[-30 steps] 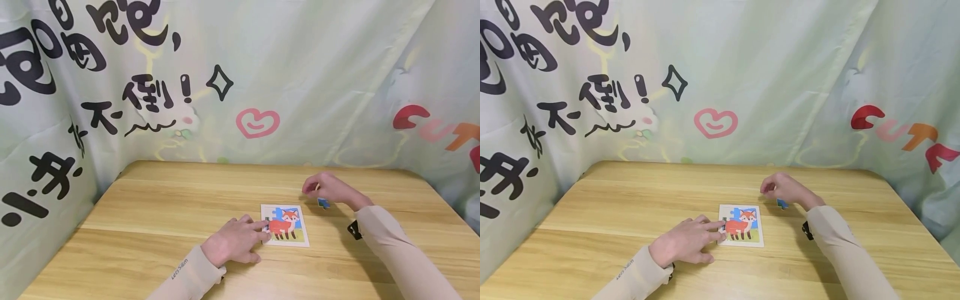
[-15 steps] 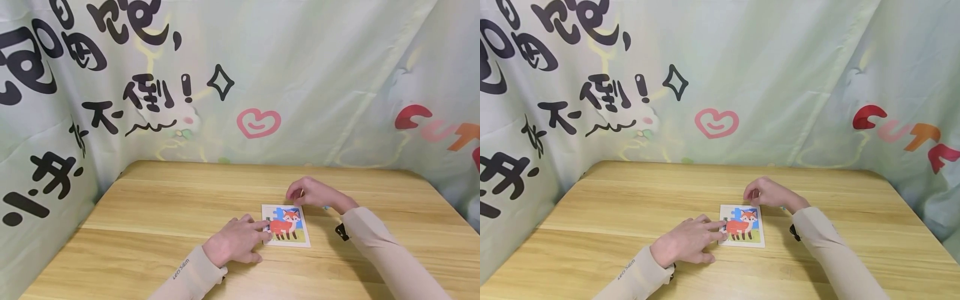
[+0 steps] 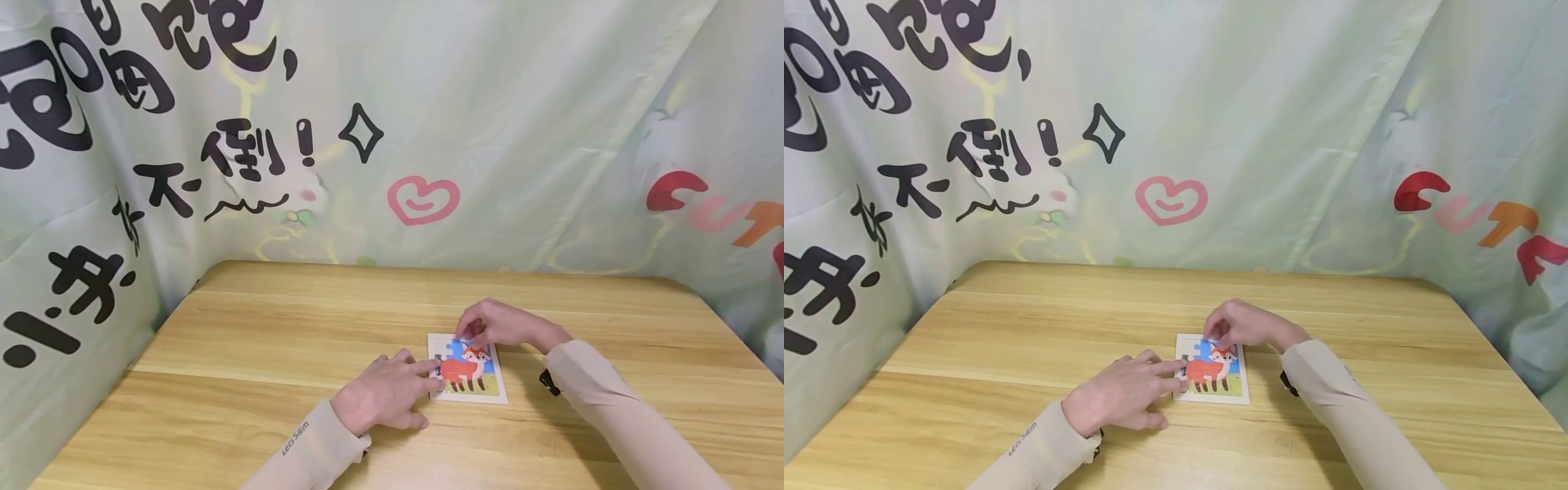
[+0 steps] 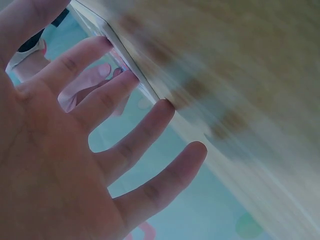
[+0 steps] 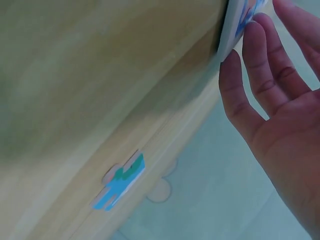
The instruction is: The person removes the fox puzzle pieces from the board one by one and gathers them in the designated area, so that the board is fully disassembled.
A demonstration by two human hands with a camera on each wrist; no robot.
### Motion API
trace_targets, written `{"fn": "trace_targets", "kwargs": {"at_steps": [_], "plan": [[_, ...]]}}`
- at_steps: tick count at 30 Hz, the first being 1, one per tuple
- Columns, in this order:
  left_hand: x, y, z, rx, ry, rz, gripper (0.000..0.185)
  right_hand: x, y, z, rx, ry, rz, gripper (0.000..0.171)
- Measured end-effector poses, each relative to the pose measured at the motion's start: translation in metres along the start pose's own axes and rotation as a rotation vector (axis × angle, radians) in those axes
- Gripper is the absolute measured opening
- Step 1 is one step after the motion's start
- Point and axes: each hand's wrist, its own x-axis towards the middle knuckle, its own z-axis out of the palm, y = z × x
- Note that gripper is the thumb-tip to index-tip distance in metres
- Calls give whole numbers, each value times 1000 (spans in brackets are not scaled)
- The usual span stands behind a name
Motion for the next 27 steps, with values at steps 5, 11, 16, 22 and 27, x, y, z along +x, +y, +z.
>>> {"fn": "trace_targets", "kwargs": {"at_steps": [5,11,16,22,27], "plan": [[0,0,0,-15,-5,-2,58,2,0,1,-49,-33,-18,27],[0,0,0,-11,-3,0,58,7,-1,1,-120,-72,15,39],[0,-1,0,-4,-6,-1,58,10,-1,1,-123,-81,33,39],[0,-1,0,5,-8,0,58,11,-1,1,-124,-85,38,41],[-1,-1,0,-2,-1,1,58,11,-3,2,-128,-87,38,42]]}}
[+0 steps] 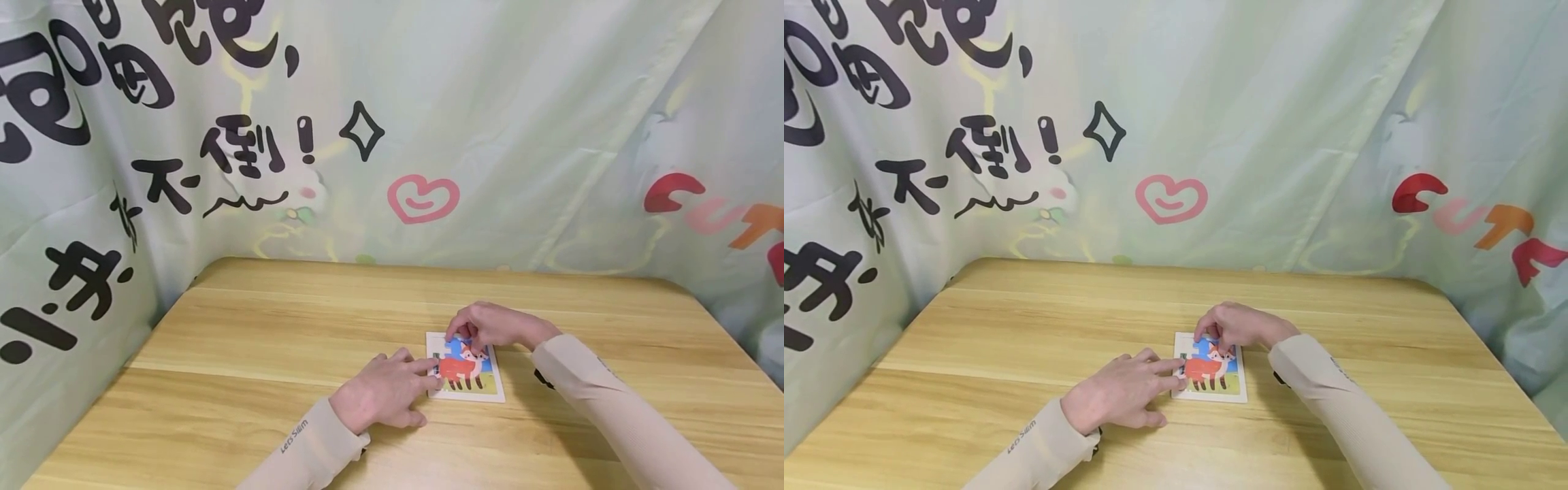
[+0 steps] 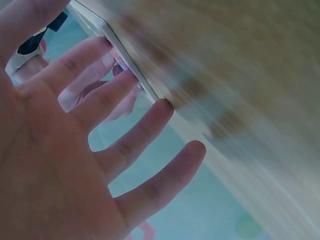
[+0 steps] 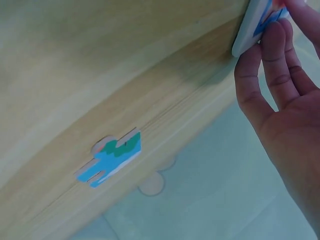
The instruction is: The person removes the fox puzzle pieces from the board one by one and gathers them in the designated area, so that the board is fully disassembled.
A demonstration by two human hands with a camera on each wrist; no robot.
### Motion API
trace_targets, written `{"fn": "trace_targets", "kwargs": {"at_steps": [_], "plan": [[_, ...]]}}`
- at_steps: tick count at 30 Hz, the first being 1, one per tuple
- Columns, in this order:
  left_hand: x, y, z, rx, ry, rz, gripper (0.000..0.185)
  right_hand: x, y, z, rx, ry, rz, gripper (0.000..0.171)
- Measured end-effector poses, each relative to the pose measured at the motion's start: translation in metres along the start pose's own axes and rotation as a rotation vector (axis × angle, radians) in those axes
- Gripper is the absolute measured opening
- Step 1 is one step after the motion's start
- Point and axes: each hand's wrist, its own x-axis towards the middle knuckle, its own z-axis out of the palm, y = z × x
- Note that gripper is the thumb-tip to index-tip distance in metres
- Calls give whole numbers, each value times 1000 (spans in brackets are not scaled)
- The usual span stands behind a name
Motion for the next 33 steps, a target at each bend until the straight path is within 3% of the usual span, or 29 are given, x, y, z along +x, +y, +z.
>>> {"fn": "trace_targets", "kwargs": {"at_steps": [14,21,28,33], "plan": [[5,7,-5,30,18,-8,56,-2,-1,2,0,14,-3,41],[15,17,-8,108,0,6,66,-6,2,3,1,44,-31,40],[18,17,-4,51,-20,10,68,-8,5,4,4,61,-61,37],[21,16,-3,73,-8,15,67,-8,5,5,-27,97,-99,37]]}}
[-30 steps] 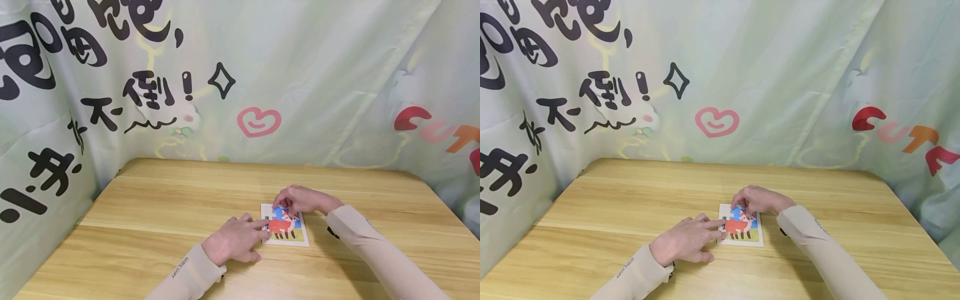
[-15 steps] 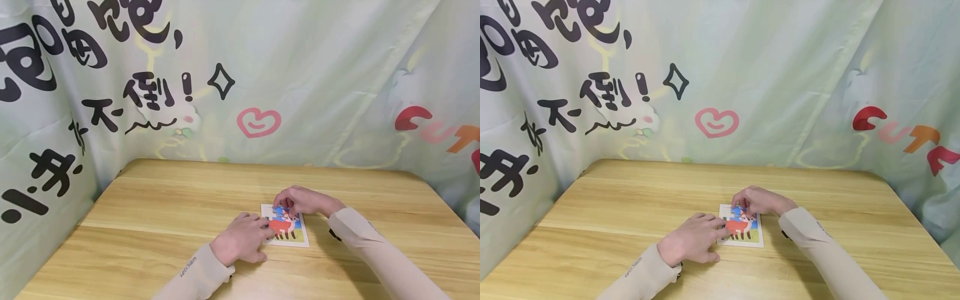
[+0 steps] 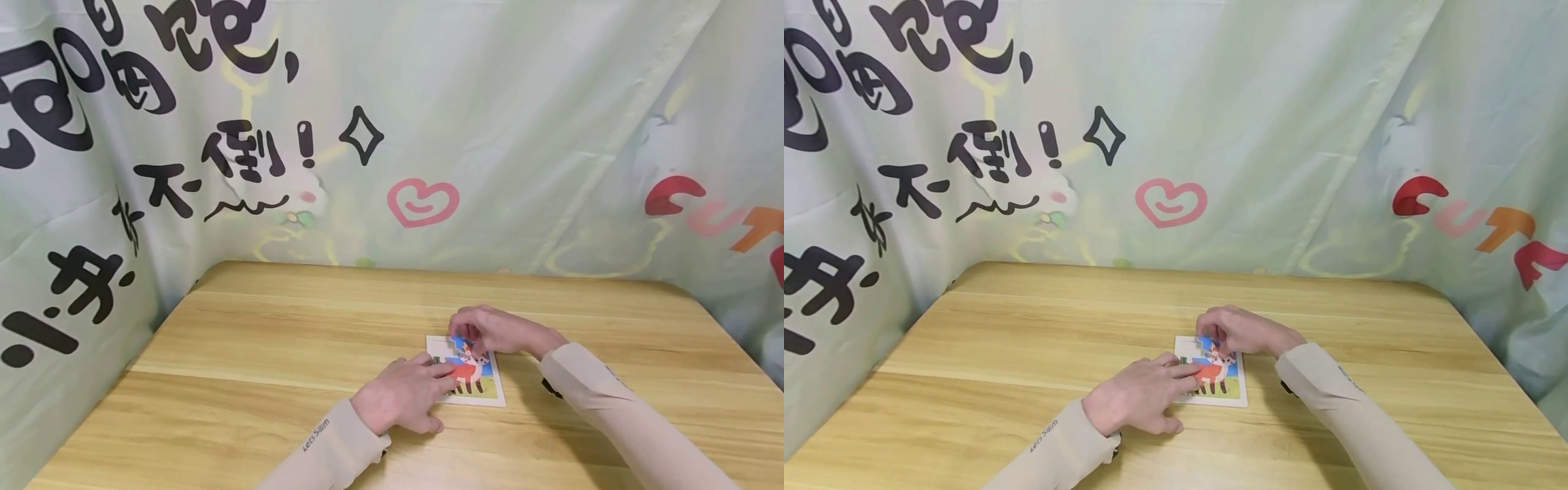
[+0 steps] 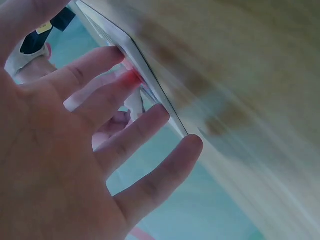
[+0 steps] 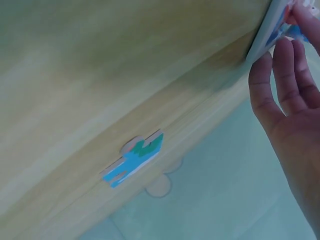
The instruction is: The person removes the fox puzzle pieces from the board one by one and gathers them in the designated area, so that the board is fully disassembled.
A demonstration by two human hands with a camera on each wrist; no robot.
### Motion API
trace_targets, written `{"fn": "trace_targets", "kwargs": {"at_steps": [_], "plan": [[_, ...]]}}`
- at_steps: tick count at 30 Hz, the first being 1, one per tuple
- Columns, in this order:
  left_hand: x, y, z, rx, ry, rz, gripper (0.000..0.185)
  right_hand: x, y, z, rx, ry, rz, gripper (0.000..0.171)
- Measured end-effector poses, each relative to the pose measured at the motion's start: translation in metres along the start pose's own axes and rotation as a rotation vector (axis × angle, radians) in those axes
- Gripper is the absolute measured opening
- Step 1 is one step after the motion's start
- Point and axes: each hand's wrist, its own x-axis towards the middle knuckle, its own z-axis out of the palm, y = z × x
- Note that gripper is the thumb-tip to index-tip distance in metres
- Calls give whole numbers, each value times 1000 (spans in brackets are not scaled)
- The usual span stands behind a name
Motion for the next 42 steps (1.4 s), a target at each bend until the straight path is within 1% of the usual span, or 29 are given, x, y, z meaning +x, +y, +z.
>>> {"fn": "trace_targets", "kwargs": {"at_steps": [4,12,15,18,23,28,32,38,42], "plan": [[1,0,0,16,-1,2,68,0,-1,2,-21,18,-19,36],[0,0,-1,20,-10,2,68,3,-2,-2,66,60,-47,25],[-1,-1,-1,23,-13,-3,68,4,-3,-6,102,71,-26,25],[-1,-1,-2,13,-19,-4,70,2,-4,-11,110,88,12,23],[0,0,-2,-1,-30,-4,70,-6,-4,-18,105,133,58,19],[-2,1,-2,-14,-28,-16,68,-15,-1,-23,143,156,87,18],[-3,2,0,-9,-24,-14,68,-23,3,-27,151,164,89,17],[-3,3,0,-1,-25,-17,68,-35,11,-33,138,187,81,18],[-3,4,0,3,-27,-14,68,-43,15,-37,117,185,65,18]]}}
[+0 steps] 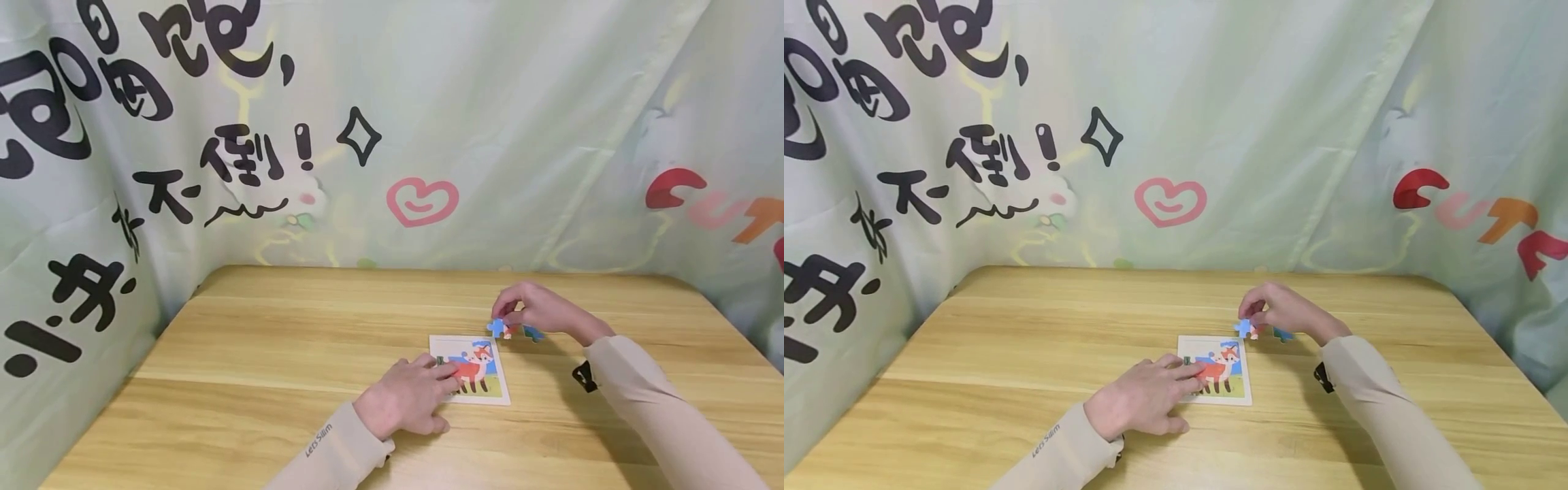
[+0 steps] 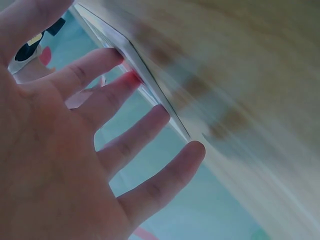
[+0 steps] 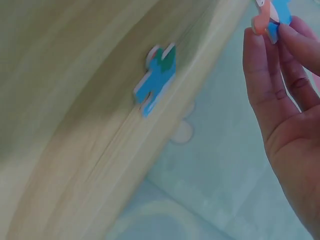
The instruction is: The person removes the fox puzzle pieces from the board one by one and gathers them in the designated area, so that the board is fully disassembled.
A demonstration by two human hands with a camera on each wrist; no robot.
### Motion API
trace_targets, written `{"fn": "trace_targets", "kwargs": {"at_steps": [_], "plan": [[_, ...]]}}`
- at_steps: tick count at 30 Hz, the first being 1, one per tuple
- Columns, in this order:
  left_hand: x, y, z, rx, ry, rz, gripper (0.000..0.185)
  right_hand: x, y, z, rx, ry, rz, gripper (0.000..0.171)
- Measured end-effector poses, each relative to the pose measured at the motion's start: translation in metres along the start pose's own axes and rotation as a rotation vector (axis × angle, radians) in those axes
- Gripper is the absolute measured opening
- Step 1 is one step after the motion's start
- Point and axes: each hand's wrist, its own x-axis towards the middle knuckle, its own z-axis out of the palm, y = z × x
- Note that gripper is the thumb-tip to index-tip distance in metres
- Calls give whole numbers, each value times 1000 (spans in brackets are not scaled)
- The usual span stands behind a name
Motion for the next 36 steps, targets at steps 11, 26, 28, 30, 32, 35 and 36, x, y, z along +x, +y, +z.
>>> {"fn": "trace_targets", "kwargs": {"at_steps": [11,26,28,30,32,35,36], "plan": [[0,0,1,7,13,-2,66,-16,4,-15,-32,-4,54,20],[-1,0,-1,22,-3,-6,66,-40,24,-31,-110,39,110,15],[-1,0,-1,19,-8,-8,67,-44,28,-33,-106,36,116,14],[-1,0,-1,15,-11,-9,68,-48,31,-35,-97,34,117,14],[-1,0,-1,10,-11,-9,68,-51,35,-36,-92,39,112,14],[-1,0,0,7,-2,-7,67,-55,39,-38,-92,47,108,14],[-1,0,0,7,2,-8,67,-56,41,-38,-94,49,109,14]]}}
